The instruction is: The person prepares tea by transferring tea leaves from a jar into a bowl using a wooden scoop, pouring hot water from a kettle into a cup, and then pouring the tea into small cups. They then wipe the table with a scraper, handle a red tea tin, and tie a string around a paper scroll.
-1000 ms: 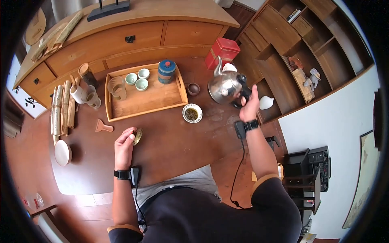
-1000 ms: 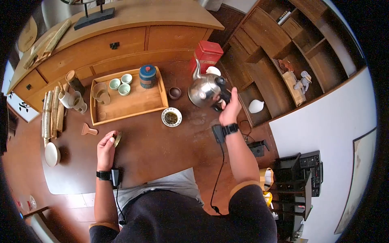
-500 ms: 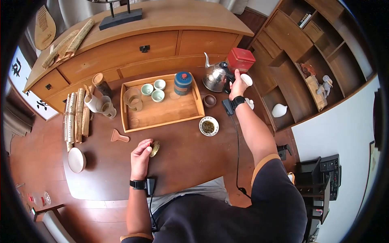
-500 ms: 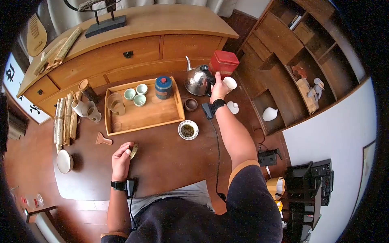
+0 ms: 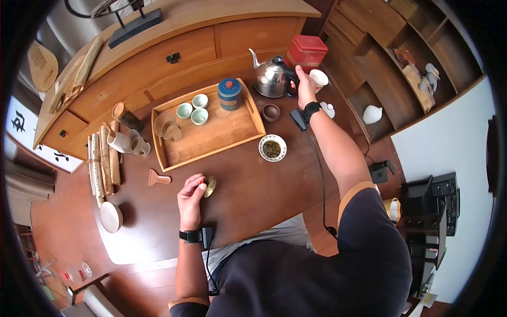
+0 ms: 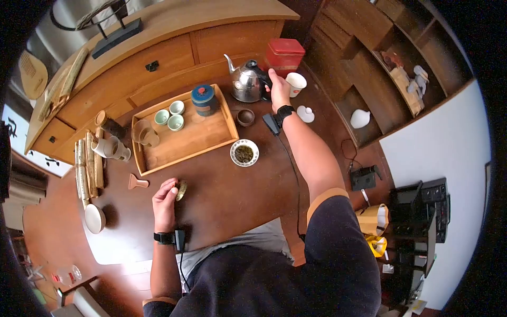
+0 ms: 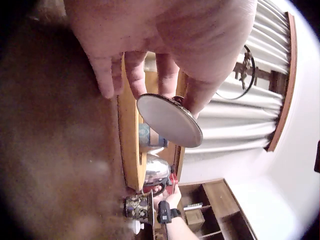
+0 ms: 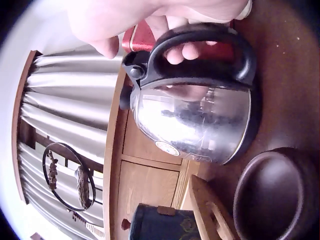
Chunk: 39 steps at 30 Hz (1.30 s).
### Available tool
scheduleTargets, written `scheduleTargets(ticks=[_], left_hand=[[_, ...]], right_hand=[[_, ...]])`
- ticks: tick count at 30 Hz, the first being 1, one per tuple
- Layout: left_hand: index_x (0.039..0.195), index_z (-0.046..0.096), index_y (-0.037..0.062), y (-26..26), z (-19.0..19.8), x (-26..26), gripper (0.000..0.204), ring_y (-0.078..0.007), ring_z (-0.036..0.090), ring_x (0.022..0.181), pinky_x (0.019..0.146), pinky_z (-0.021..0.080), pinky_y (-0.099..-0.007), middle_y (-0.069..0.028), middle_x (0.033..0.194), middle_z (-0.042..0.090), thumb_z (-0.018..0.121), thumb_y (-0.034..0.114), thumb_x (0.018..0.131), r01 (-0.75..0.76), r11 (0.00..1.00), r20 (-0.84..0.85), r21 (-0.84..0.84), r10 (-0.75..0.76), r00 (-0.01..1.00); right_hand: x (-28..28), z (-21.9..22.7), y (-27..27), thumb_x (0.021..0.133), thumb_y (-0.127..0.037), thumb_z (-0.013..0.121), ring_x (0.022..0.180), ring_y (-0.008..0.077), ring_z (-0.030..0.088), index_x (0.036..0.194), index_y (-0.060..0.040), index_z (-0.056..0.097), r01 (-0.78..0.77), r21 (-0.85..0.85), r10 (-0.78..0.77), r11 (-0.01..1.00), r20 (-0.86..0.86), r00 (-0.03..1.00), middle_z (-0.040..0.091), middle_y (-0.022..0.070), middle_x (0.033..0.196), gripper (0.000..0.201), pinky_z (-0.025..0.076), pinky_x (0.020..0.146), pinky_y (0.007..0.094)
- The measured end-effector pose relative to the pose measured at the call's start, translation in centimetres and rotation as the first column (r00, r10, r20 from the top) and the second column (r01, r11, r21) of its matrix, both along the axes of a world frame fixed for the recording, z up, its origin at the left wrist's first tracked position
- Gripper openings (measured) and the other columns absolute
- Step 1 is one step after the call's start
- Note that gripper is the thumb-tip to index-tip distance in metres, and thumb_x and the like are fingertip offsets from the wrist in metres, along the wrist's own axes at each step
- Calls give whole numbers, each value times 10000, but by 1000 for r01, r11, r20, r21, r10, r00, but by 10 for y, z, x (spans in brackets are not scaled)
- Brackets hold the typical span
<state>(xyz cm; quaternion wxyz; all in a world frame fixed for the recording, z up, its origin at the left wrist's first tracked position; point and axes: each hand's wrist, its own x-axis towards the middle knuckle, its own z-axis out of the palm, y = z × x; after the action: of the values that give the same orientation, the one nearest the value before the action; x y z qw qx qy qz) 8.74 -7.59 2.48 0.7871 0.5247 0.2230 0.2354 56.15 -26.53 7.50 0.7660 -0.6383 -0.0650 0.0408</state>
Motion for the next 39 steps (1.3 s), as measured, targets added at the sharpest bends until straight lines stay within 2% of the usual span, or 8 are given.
scheduleTargets(ticks=[1, 3, 5, 9, 12, 17, 31, 39], left_hand=[[1132, 781, 1, -5, 8, 7, 210, -203, 599, 1244, 1098, 464, -335, -106, 1327, 641, 749, -8, 925, 7, 998, -46, 63, -4, 999], [1116, 795, 17, -15, 24, 25, 213, -195, 601, 1224, 1071, 474, -329, -103, 1311, 635, 791, 24, 903, 58, 985, -62, 163, -48, 997], [1126, 794, 18, -22, 36, 49, 230, -196, 602, 1220, 1065, 477, -330, -104, 1299, 634, 805, 39, 897, 113, 944, -69, 311, -96, 993], [1105, 802, 41, -51, 64, 104, 261, -240, 616, 1174, 1038, 483, -350, -141, 1254, 652, 852, 119, 861, 155, 845, -95, 511, -123, 988], [1094, 809, 65, -67, 67, 139, 284, -277, 606, 1159, 1022, 491, -382, -147, 1239, 659, 866, 172, 837, 168, 619, -148, 767, -85, 985], [1092, 818, 96, -85, 67, 168, 289, -303, 572, 1210, 1034, 488, -416, -141, 1249, 658, 860, 212, 830, 231, 509, -196, 829, -123, 973], [1134, 824, 144, -91, 52, 174, 325, -337, 564, 1215, 1052, 482, -432, -165, 1296, 632, 871, 221, 822, 252, 410, -212, 877, -142, 967], [1242, 761, 81, -92, 71, 163, 437, -338, 579, 1245, 1049, 498, -435, -176, 1324, 629, 863, 207, 836, 205, 338, -179, 919, -106, 978]], right_hand=[[1, -2, -5, 1013, -386, 704, 746, 125, 606, 883, -12, 733, -32, -19, 33, 999, 48, 998, 691, 21, 840, 396, 475, 696, 266], [-8, -12, -10, 991, -364, 737, 1041, 202, 653, 1320, 57, 623, 104, -73, -92, 992, 159, 983, 715, 112, 1102, 546, 515, 952, 322], [-29, -15, -26, 978, -355, 753, 1059, 213, 650, 1401, 48, 551, 285, -263, -186, 922, 346, 919, 694, 153, 1175, 618, 510, 983, 343], [-114, -11, -70, 980, -283, 771, 1057, 189, 645, 1360, -6, 609, 179, -78, -149, 981, 294, 944, 682, 112, 1198, 498, 524, 970, 344], [-189, -6, -100, 997, -221, 755, 1071, 143, 642, 1322, -21, 640, 118, -27, -114, 993, 109, 987, 694, 72, 1163, 399, 519, 961, 295], [-253, -34, -147, 1006, -129, 726, 1010, 105, 638, 1304, -21, 643, 142, 22, -142, 990, -8, 990, 697, 42, 1111, 327, 512, 919, 256], [-267, -47, -157, 981, -76, 735, 909, 69, 625, 1289, -30, 652, 51, -16, -51, 999, -20, 998, 693, 7, 1025, 323, 514, 799, 226], [-282, -51, -155, 963, -98, 761, 890, 78, 631, 1252, -27, 673, 22, -104, -24, 994, -23, 999, 692, 13, 1006, 310, 520, 781, 234]])
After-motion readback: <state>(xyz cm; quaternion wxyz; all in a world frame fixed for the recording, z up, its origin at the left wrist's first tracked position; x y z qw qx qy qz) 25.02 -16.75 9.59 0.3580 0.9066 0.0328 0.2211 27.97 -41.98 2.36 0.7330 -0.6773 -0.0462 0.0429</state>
